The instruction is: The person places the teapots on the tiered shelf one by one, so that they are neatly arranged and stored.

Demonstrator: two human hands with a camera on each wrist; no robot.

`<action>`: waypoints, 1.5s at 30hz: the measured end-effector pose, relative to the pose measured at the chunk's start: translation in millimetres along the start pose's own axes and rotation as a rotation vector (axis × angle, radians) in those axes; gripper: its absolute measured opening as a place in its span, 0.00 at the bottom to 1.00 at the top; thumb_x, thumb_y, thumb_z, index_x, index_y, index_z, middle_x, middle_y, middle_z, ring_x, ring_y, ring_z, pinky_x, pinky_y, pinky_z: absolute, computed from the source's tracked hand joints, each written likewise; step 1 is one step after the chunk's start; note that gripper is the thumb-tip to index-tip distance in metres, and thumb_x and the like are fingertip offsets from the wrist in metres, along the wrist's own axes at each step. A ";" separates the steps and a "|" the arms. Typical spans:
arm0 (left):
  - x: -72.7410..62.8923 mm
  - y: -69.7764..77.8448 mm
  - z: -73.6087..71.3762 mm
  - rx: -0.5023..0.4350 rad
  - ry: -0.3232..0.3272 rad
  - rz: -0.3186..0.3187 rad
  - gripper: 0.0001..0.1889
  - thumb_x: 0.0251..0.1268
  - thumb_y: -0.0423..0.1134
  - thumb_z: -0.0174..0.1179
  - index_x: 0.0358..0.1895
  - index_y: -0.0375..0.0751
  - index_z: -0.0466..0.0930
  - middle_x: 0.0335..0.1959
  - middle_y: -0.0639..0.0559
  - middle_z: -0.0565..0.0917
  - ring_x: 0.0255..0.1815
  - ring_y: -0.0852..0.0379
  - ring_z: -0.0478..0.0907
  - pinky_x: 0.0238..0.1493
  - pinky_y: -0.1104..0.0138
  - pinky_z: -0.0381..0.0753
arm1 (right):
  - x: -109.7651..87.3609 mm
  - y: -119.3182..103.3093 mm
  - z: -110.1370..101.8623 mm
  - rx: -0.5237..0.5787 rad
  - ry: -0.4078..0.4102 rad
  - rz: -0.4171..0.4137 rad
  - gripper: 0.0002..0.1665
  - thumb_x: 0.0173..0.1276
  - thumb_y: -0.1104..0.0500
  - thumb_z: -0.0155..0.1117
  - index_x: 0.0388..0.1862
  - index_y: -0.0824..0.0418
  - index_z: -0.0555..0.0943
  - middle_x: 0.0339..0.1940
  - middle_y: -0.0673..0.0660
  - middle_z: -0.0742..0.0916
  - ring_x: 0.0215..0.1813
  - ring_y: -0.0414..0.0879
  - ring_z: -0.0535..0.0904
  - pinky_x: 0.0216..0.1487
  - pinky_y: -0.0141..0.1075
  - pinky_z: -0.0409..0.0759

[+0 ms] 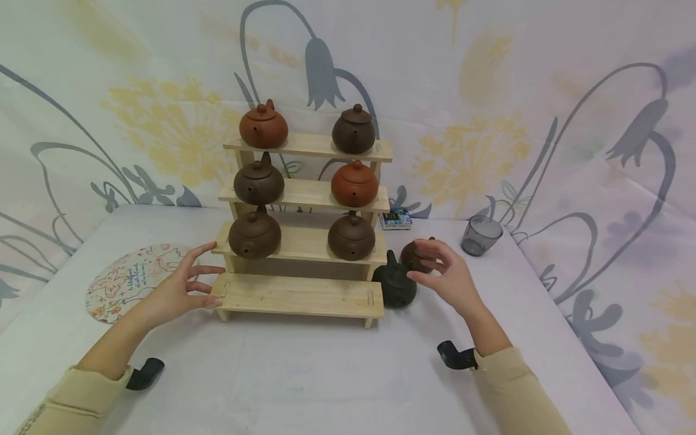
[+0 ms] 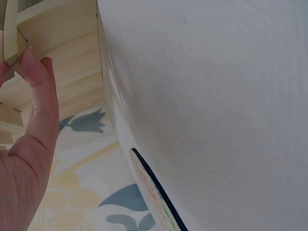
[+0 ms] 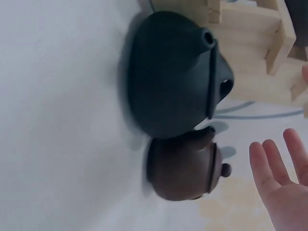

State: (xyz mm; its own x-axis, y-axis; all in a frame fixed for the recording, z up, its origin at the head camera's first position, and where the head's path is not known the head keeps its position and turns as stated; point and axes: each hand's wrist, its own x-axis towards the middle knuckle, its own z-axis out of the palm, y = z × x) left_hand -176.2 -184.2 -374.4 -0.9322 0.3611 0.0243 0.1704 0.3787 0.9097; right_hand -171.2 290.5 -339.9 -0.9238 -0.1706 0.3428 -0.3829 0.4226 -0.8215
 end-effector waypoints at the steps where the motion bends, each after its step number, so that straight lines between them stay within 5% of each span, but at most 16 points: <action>1: 0.2 -0.2 0.1 0.001 -0.001 0.003 0.53 0.49 0.25 0.68 0.73 0.54 0.42 0.59 0.29 0.68 0.40 0.46 0.79 0.32 0.63 0.78 | -0.8 2.5 -0.8 -0.011 0.006 0.007 0.33 0.54 0.69 0.70 0.58 0.73 0.68 0.57 0.61 0.75 0.56 0.50 0.72 0.53 0.33 0.72; 8: 0.5 -0.9 -0.2 0.007 -0.002 0.000 0.52 0.49 0.26 0.68 0.73 0.54 0.42 0.59 0.29 0.68 0.40 0.46 0.79 0.33 0.63 0.78 | -3.7 22.3 -8.5 -0.049 0.040 0.053 0.33 0.57 0.67 0.69 0.60 0.73 0.68 0.59 0.63 0.73 0.59 0.59 0.68 0.53 0.35 0.73; 18: -0.9 0.5 -1.7 0.018 -0.002 -0.019 0.53 0.49 0.26 0.68 0.73 0.55 0.41 0.60 0.30 0.68 0.41 0.45 0.78 0.33 0.63 0.78 | 3.2 38.0 -16.3 -0.064 0.059 0.202 0.35 0.58 0.62 0.69 0.63 0.68 0.67 0.65 0.64 0.66 0.63 0.64 0.65 0.47 0.25 0.73; 29: -1.7 -0.5 -1.7 0.018 -0.003 -0.016 0.53 0.50 0.27 0.69 0.73 0.56 0.42 0.59 0.30 0.68 0.41 0.46 0.78 0.33 0.63 0.78 | 18.6 51.4 -20.5 -0.118 -0.034 0.283 0.37 0.59 0.62 0.68 0.66 0.65 0.66 0.69 0.66 0.61 0.66 0.66 0.60 0.54 0.55 0.69; 45: 0.4 0.8 -0.7 0.032 -0.015 -0.013 0.53 0.49 0.27 0.69 0.73 0.55 0.41 0.59 0.30 0.68 0.41 0.46 0.78 0.34 0.62 0.78 | 29.0 60.7 -22.4 -0.124 -0.156 0.277 0.42 0.56 0.66 0.70 0.68 0.61 0.62 0.71 0.66 0.59 0.65 0.71 0.58 0.53 0.60 0.67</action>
State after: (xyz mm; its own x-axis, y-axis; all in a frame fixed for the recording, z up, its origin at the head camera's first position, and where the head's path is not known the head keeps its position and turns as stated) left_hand -176.6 -184.4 -373.4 -0.9297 0.3682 0.0062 0.1685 0.4104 0.8962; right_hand -221.1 331.1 -369.7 -0.9860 -0.1637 0.0325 -0.1221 0.5751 -0.8089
